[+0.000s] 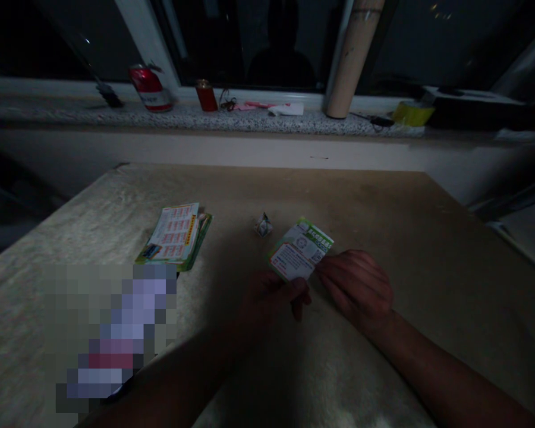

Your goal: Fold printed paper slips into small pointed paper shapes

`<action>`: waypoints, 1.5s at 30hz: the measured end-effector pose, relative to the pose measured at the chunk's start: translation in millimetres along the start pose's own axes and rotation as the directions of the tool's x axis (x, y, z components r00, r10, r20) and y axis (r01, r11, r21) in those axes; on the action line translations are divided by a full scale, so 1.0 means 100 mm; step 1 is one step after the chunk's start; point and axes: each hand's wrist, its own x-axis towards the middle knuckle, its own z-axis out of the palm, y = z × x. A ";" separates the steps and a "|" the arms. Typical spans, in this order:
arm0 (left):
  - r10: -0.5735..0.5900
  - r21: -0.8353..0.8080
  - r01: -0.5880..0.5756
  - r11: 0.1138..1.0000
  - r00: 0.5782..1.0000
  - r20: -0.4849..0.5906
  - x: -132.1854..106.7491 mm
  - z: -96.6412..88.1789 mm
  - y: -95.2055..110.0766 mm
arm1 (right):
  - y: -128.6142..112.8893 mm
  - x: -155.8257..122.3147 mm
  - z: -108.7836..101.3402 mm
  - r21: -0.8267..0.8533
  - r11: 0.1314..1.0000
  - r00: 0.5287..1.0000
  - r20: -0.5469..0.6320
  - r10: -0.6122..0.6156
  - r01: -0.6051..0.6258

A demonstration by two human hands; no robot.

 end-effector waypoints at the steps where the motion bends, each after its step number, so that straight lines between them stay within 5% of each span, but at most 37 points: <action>1: -0.005 -0.008 0.005 1.000 1.000 0.014 0.00 0.00 0.00 | 0.00 0.00 0.00 0.005 1.000 1.000 -0.010 -0.004 0.004; 7: -0.038 -0.063 0.045 0.997 0.994 0.103 0.00 0.00 0.00 | 0.01 0.01 0.00 0.035 0.999 0.999 -0.051 -0.008 0.010; 11: -0.026 -0.040 0.034 0.999 0.982 0.189 0.04 -0.12 0.01 | 0.02 0.00 -0.02 0.124 0.989 0.994 -0.066 0.092 -0.084; 16: 0.142 0.012 -0.143 0.990 0.989 0.046 0.07 -0.24 0.07 | 0.04 -0.08 -0.06 0.239 0.941 0.959 -0.093 0.268 -0.239; 21: 0.188 0.247 -0.206 0.947 0.978 0.095 0.00 -0.17 0.12 | 0.03 -0.08 -0.05 0.358 0.901 0.963 -0.016 0.269 -0.245; 27: 0.219 0.309 -0.248 0.918 0.967 0.128 -0.02 -0.14 0.10 | 0.01 -0.07 -0.01 0.431 0.842 0.934 0.011 0.356 -0.326; 31: 0.268 0.377 -0.328 0.866 0.942 0.204 -0.02 -0.13 0.15 | -0.01 -0.09 0.00 0.435 0.828 0.921 0.005 0.390 -0.353; 39: 0.296 0.565 -0.335 0.754 0.941 0.163 -0.07 -0.07 0.18 | -0.04 -0.16 0.00 0.373 0.819 0.874 -0.040 0.484 -0.436; 45: 0.356 0.573 -0.474 0.669 0.881 0.312 -0.11 -0.05 0.23 | -0.05 -0.18 0.00 0.432 0.770 0.828 -0.088 0.554 -0.470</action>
